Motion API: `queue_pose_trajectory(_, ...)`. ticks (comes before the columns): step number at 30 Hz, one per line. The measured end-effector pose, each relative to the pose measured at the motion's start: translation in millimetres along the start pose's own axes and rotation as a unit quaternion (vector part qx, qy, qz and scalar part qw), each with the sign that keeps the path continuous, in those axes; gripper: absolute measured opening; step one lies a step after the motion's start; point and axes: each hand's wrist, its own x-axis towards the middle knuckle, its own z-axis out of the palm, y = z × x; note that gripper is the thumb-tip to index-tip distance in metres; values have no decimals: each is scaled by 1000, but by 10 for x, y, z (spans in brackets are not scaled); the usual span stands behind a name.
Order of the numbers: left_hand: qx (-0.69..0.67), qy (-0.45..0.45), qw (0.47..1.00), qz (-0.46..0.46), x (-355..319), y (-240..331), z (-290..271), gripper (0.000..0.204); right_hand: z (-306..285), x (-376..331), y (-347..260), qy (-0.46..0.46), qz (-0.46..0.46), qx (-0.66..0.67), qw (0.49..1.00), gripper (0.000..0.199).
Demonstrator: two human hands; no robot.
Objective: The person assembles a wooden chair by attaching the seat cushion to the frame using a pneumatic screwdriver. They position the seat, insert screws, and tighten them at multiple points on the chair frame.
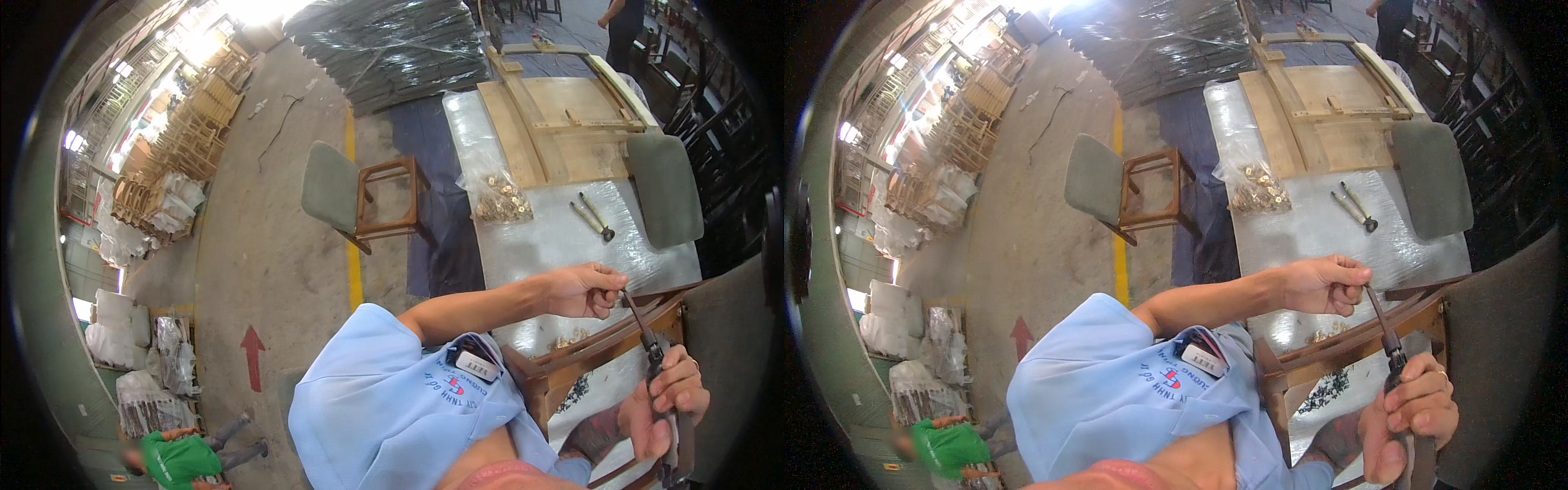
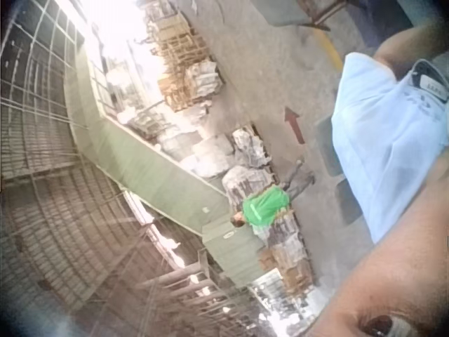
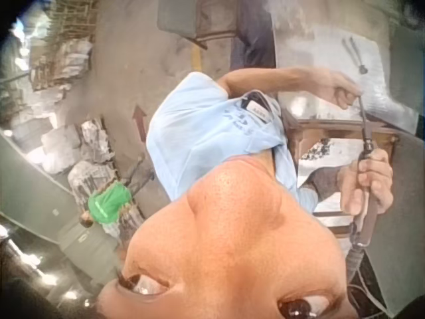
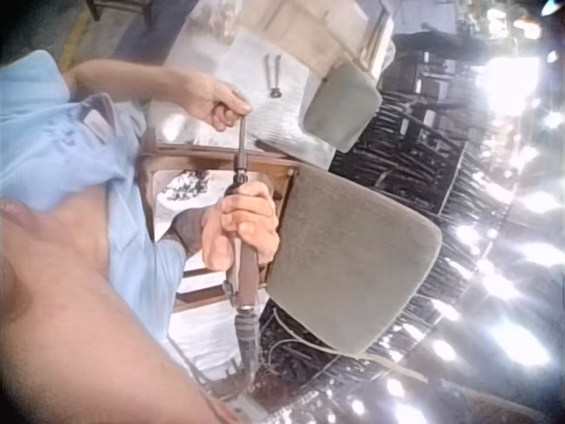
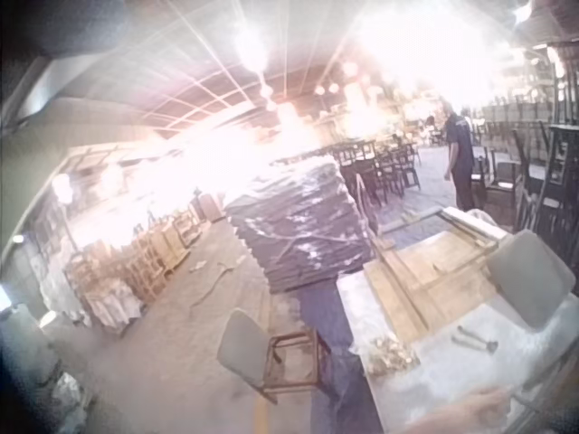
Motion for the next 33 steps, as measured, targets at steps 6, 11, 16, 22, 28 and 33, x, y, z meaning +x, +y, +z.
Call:
queue_pose_trajectory(6,44,0,999,-27,38,100,230,20,120,109,-268,-38,-43,-88,994,32)
queue_pose_trajectory(11,82,-20,994,-76,45,51,392,19,471,289,-611,-148,-57,-104,982,34)
queue_pose_trajectory(16,141,-35,982,-123,157,-145,257,16,452,-24,-814,-78,-13,-248,966,23)
queue_pose_trajectory(22,245,-1,957,-154,303,-276,360,36,703,-115,-1052,87,-50,-263,960,20)
queue_pose_trajectory(28,339,-45,935,-90,666,-479,273,38,693,-1009,-1372,340,-29,-346,874,20)
queue_pose_trajectory(33,454,-142,877,-70,862,-808,480,37,498,-1786,-1177,586,-221,-230,745,26)
